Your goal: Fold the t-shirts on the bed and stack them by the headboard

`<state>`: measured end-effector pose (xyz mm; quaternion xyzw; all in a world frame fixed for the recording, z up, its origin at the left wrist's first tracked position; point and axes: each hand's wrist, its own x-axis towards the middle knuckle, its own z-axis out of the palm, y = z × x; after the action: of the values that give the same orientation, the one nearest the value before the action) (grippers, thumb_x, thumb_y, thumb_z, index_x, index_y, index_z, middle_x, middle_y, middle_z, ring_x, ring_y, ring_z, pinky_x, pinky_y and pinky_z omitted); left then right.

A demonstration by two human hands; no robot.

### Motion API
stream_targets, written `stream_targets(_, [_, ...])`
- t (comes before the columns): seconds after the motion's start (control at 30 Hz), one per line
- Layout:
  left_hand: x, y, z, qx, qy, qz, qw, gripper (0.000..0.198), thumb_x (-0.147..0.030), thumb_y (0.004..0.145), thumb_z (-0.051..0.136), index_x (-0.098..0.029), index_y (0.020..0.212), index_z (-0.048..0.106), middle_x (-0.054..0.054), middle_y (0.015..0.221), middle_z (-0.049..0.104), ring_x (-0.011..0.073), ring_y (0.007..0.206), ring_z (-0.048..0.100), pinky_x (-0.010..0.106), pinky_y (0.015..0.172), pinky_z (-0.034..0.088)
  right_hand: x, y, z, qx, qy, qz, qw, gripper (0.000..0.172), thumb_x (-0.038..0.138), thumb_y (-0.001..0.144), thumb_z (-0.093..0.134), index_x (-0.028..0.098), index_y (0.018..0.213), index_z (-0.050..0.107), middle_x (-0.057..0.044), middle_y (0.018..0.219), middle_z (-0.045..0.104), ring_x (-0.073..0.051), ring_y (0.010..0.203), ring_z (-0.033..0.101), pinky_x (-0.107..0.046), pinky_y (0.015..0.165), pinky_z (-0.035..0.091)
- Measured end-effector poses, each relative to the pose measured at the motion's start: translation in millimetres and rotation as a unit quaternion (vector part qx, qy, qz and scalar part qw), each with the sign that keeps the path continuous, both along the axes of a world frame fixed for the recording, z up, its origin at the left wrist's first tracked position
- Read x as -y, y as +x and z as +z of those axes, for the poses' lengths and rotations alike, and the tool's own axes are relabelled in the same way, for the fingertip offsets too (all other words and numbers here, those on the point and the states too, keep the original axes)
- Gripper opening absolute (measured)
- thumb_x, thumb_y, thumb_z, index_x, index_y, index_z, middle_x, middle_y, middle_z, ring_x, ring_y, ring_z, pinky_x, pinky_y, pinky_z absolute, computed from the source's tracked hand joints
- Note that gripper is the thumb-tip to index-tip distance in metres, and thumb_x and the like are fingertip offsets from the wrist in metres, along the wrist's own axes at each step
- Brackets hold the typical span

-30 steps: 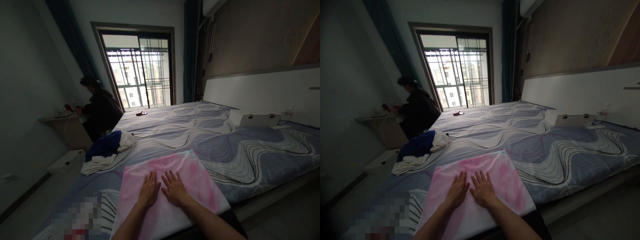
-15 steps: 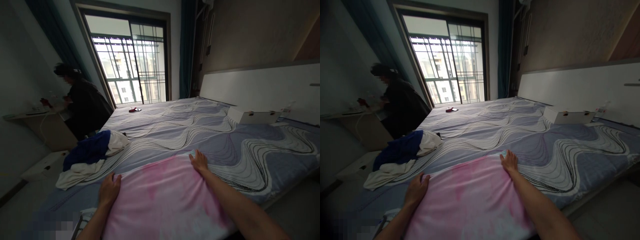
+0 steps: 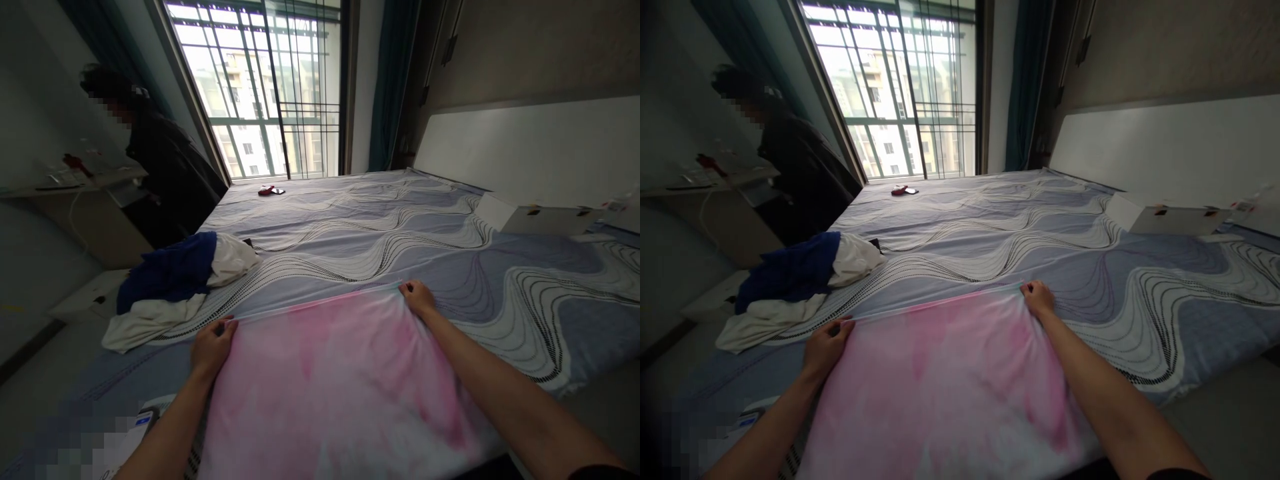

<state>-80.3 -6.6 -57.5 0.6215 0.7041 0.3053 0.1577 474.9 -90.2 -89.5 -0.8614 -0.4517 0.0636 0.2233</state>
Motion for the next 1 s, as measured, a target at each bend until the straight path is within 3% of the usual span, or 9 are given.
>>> stream_targets(0.23, [-5,1,-1.7,-0.082,-0.012,-0.004,0.997,0.037,-0.051,0.081,0.054,-0.024,0.097,0.074,0.005,0.127,0.069,0.0319,0.120,0.056,0.047,0.101,0.042,-3,-14,26.6,-0.001,-0.050,-0.040,0.998,0.034,0.041,0.092,0.052,0.018,0.112,0.068,-0.016,0.122,0.063,-0.031,0.114,0.057,-0.041,0.092,0.043])
stream_targets(0.3, [-5,0,3.3,-0.077,-0.023,0.003,0.997,0.040,-0.053,0.080,0.055,-0.024,0.101,0.073,0.008,0.123,0.070,0.0335,0.119,0.057,0.049,0.102,0.041,0,-41,39.6,0.004,-0.052,-0.073,0.996,0.043,0.038,0.092,0.051,0.015,0.128,0.060,-0.022,0.135,0.055,-0.036,0.124,0.051,-0.050,0.098,0.040])
stream_targets(0.37, [-4,5,11.3,-0.044,-0.017,0.018,0.999,0.047,-0.052,0.080,0.055,-0.021,0.112,0.069,0.010,0.119,0.071,0.0334,0.115,0.060,0.050,0.101,0.043,8,-90,46.9,0.022,-0.032,-0.066,0.997,0.058,0.039,0.093,0.049,0.014,0.146,0.043,-0.023,0.152,0.038,-0.041,0.139,0.034,-0.061,0.107,0.028])
stream_targets(0.43, [4,22,19.1,-0.008,0.028,0.033,0.999,0.057,-0.047,0.084,0.049,-0.014,0.128,0.059,0.015,0.124,0.068,0.0324,0.116,0.061,0.049,0.100,0.046,22,-153,44.2,0.073,0.015,0.104,0.992,0.064,0.044,0.097,0.039,0.017,0.154,0.031,-0.015,0.161,0.025,-0.038,0.149,0.010,-0.064,0.115,0.007])
stream_targets(0.53, [30,69,19.9,-0.019,0.116,-0.018,0.993,0.057,-0.036,0.089,0.037,-0.008,0.138,0.049,0.018,0.143,0.054,0.0285,0.135,0.047,0.045,0.112,0.038,43,-243,29.2,0.040,0.034,0.319,0.946,0.067,0.055,0.098,0.027,0.023,0.157,0.023,-0.005,0.164,0.018,-0.031,0.152,-0.001,-0.059,0.118,-0.005])
stream_targets(0.63, [62,120,2.8,-0.103,0.114,-0.258,0.954,0.056,-0.032,0.095,0.026,-0.016,0.143,0.049,0.009,0.152,0.048,0.0217,0.146,0.033,0.041,0.119,0.029,49,-283,21.9,0.007,0.025,0.362,0.932,0.064,0.051,0.100,0.020,0.022,0.157,0.022,-0.006,0.164,0.017,-0.030,0.152,0.004,-0.058,0.118,-0.006])
stream_targets(0.7, [75,140,-9.5,-0.168,0.056,-0.291,0.940,0.057,-0.037,0.096,0.027,-0.018,0.147,0.045,0.009,0.156,0.041,0.0270,0.148,0.027,0.052,0.120,0.023,43,-277,23.4,0.001,0.019,0.352,0.936,0.059,0.046,0.101,0.021,0.025,0.156,0.027,-0.005,0.163,0.020,-0.029,0.151,0.009,-0.058,0.118,-0.005])
stream_targets(0.8, [76,145,-14.7,-0.224,-0.001,-0.254,0.941,0.058,-0.044,0.097,0.027,-0.026,0.151,0.039,0.007,0.161,0.030,0.0319,0.150,0.019,0.062,0.118,0.016,30,-239,27.5,0.011,0.003,0.329,0.944,0.054,0.044,0.101,0.026,0.031,0.153,0.033,-0.002,0.163,0.021,-0.027,0.151,0.012,-0.056,0.119,-0.003])
stream_targets(1.0, [57,106,-3.4,-0.252,-0.051,-0.177,0.950,0.062,-0.055,0.095,0.028,-0.033,0.153,0.032,0.005,0.164,0.022,0.0322,0.152,0.014,0.061,0.118,0.013,29,-141,24.4,0.059,-0.053,0.205,0.976,0.061,0.053,0.098,0.033,0.031,0.155,0.029,-0.004,0.164,0.019,-0.029,0.151,0.010,-0.053,0.118,0.000])
